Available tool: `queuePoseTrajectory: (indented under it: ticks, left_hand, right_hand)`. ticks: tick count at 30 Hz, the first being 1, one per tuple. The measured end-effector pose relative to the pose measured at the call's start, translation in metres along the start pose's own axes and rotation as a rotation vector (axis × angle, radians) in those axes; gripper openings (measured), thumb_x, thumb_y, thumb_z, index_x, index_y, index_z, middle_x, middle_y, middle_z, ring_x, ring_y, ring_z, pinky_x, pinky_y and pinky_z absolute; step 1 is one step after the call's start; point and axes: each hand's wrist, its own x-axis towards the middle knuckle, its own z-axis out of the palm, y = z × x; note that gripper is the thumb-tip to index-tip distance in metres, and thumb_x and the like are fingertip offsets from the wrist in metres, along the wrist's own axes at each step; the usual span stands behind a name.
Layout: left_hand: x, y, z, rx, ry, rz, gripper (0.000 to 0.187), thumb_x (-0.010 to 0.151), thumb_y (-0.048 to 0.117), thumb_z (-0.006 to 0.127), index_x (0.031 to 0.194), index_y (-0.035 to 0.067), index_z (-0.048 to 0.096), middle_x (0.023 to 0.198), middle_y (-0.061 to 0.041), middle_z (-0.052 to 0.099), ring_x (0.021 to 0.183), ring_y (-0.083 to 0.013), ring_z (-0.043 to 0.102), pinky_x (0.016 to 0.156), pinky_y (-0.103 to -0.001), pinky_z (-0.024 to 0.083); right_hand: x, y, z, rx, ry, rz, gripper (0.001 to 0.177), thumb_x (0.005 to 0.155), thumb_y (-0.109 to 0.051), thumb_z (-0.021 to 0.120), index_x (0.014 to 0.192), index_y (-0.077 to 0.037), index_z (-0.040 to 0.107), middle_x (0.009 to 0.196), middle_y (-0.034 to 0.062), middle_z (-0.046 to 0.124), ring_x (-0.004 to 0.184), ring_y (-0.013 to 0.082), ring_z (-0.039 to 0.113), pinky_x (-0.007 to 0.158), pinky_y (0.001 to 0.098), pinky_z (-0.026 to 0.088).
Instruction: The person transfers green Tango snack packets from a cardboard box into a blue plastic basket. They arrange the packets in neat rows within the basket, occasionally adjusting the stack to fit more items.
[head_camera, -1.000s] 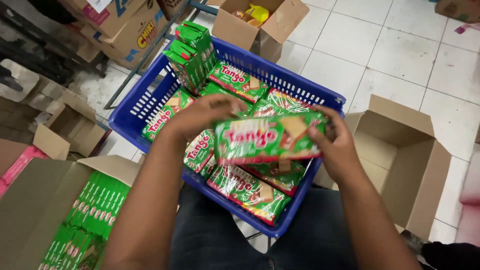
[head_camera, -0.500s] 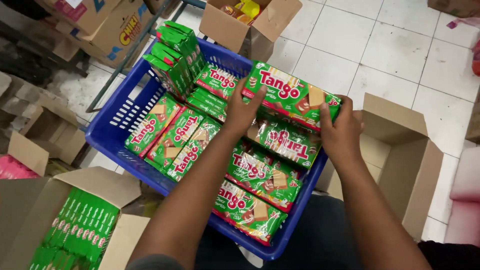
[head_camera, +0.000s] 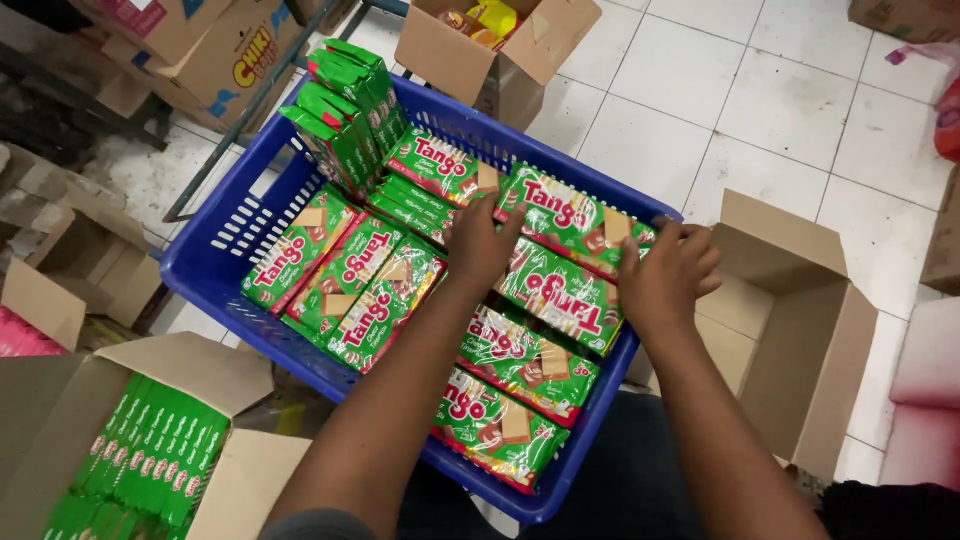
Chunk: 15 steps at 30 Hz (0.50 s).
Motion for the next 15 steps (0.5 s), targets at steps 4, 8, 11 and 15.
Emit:
queuePoseTrajectory:
  ticks: [4,8,11,15]
  left_hand:
    - [-0.003,0.009,0.002,0.156,0.023,0.002,0.074,0.116,0.067,0.048,0.159,0.008,0.060,0.156,-0.016,0.063,0.149,-0.0459,0.057,0.123,-0.071,0.039]
    - [-0.001,0.012,0.006,0.085,0.044,0.009,0.071,0.117,0.062,0.050,0.159,0.005,0.059,0.156,-0.018,0.062,0.147,-0.0496,0.058,0.120,-0.072,0.043]
    - [0.008,-0.010,0.024,-0.173,0.234,0.080,0.050,0.114,0.050,0.068,0.145,0.011,0.074,0.141,-0.010,0.070,0.138,-0.0403,0.067,0.117,-0.062,0.049]
    - [-0.021,-0.007,0.019,-0.379,0.508,0.281,0.026,0.110,0.015,0.069,0.131,0.001,0.077,0.126,-0.021,0.072,0.128,-0.0449,0.071,0.111,-0.056,0.055]
  right_hand:
    - [-0.013,-0.020,-0.013,0.029,0.160,-0.213,0.056,0.103,-0.024,0.084,0.149,-0.005,0.058,0.141,0.0205,0.046,0.130,0.0506,0.045,0.108,0.0679,0.031]
    - [-0.052,-0.077,-0.064,0.025,-0.216,-0.417,0.084,0.091,-0.064,0.078,0.163,-0.022,0.065,0.173,0.0240,0.048,0.157,0.0714,0.034,0.124,0.0895,0.015]
    - [-0.060,-0.073,-0.055,-0.257,-0.338,-0.436,0.117,0.081,-0.076,0.082,0.180,-0.035,0.036,0.189,0.0197,0.021,0.164,0.0742,0.013,0.130,0.0851,0.010]
    - [-0.048,-0.065,-0.047,-0.241,-0.355,-0.431,0.128,0.077,-0.082,0.081,0.184,-0.038,0.026,0.186,0.0192,0.025,0.164,0.0719,0.017,0.132,0.0844,0.013]
